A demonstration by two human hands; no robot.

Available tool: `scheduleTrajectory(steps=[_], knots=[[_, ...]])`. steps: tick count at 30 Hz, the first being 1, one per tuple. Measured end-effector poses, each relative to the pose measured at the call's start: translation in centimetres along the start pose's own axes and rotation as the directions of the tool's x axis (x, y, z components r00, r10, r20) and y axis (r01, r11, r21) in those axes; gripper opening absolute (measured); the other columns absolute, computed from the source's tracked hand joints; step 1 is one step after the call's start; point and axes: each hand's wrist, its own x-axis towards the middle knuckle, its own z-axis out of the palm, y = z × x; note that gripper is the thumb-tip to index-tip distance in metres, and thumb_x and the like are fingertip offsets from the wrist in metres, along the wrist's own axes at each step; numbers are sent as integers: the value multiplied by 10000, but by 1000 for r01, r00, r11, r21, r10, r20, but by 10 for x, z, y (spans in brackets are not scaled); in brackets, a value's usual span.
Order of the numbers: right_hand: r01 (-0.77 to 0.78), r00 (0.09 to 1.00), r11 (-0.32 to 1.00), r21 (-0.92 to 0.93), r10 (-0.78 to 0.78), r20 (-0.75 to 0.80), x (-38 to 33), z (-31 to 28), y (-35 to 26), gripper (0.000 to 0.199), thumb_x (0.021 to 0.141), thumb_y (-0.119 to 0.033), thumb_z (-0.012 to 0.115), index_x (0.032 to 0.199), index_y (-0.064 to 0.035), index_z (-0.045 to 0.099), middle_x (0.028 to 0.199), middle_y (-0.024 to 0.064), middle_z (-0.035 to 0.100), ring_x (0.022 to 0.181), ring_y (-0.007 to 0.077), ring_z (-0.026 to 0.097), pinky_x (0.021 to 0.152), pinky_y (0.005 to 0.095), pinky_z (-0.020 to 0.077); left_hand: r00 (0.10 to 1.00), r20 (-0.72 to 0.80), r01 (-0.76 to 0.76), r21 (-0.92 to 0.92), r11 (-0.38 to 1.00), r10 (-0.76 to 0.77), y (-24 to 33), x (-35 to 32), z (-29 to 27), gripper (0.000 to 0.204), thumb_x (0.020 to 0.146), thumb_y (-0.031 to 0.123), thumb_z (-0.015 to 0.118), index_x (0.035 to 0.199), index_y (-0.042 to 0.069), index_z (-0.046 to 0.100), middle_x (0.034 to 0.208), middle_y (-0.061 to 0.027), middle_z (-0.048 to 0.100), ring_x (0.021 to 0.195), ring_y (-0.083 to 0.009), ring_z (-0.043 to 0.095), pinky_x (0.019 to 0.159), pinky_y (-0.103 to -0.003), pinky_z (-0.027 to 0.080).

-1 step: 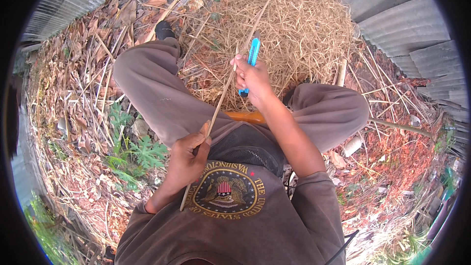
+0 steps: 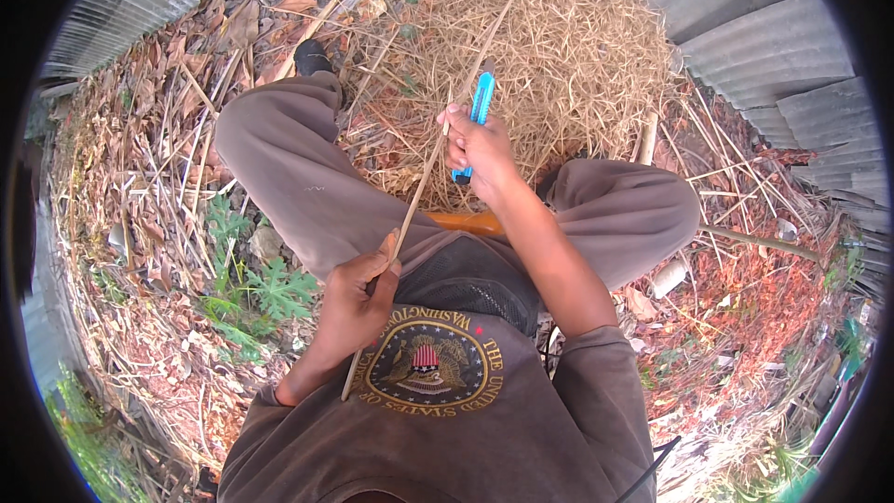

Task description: The person sits cross-legged on the ground and uses a blue utility knife to shave and smooth a long bamboo stick. They repeatedly scrape the surface of the stick, rotating it to work on different sides, while seated in an outdoor area with a corrugated metal wall and dry leaves.

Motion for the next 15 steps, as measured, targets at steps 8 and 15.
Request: scheduleTrajectory(steps=[8, 15], knots=[[-163, 975, 861, 482, 65, 213, 9, -19, -23, 202, 996, -219, 483, 874, -61, 512, 528, -68, 318, 408, 74, 303, 441, 246, 296, 985, 67, 163, -93, 982, -158, -26, -5, -13, 241, 958, 29, 519, 1166, -66, 594, 689, 56, 448, 642, -23, 375, 539, -202, 332], [19, 828, 151, -988, -557, -69, 4, -104, -75, 352, 928, -362, 604, 871, -15, 621, 521, 48, 488, 463, 188, 503, 473, 353, 387, 959, 105, 282, -283, 917, -263, -18, 3, -18, 242, 969, 52, 512, 1173, -38, 606, 644, 73, 412, 593, -7, 352, 502, -191, 296]])
